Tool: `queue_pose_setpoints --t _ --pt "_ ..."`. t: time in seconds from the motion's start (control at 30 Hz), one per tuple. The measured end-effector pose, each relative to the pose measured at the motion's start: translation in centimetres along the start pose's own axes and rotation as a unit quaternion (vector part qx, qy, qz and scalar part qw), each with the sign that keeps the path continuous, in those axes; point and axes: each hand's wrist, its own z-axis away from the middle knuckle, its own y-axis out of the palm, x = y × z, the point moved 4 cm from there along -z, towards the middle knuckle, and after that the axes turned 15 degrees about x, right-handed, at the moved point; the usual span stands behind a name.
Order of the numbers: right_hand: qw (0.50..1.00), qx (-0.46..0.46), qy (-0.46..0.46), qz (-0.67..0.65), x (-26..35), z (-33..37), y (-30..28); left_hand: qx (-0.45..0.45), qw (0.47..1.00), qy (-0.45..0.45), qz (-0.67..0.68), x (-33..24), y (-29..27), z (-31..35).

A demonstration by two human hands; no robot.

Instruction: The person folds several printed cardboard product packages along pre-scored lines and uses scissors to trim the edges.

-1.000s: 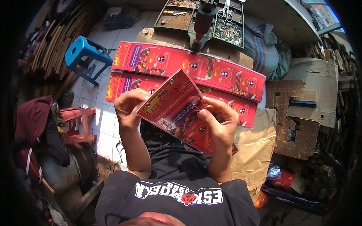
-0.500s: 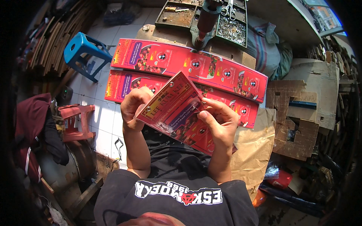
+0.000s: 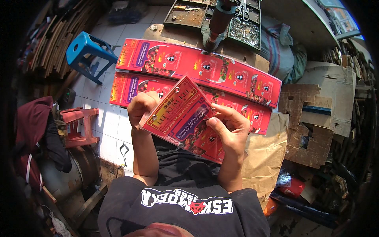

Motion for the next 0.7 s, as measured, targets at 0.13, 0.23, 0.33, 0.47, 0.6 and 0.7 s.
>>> queue_pose_setpoints --t 0.13,0.23,0.33,0.47,0.6,0.7 --pt "1.0 -0.003 -0.009 0.003 0.0 0.2 -0.4 0.002 0.999 0.003 -0.035 -0.2 0.1 -0.5" --pt "1.0 -0.014 -0.005 -0.003 0.1 0.4 -0.6 0.011 0.999 0.002 -0.051 -0.2 0.1 -0.7" --pt "1.0 -0.023 0.0 -0.01 0.3 0.5 -0.7 0.009 0.999 -0.006 -0.053 0.0 0.3 -0.7" --pt "1.0 -0.012 -0.01 0.006 0.3 0.5 -1.1 0.005 0.997 -0.008 -0.082 -0.2 -0.1 -0.7" --pt "0.998 -0.052 -0.036 0.011 0.7 0.7 -1.7 -0.078 0.995 -0.03 -0.053 -0.4 -2.0 0.5" --pt "0.995 -0.078 -0.044 0.044 1.0 0.6 -2.7 -0.209 0.969 -0.034 -0.127 -2.1 -5.3 1.3"
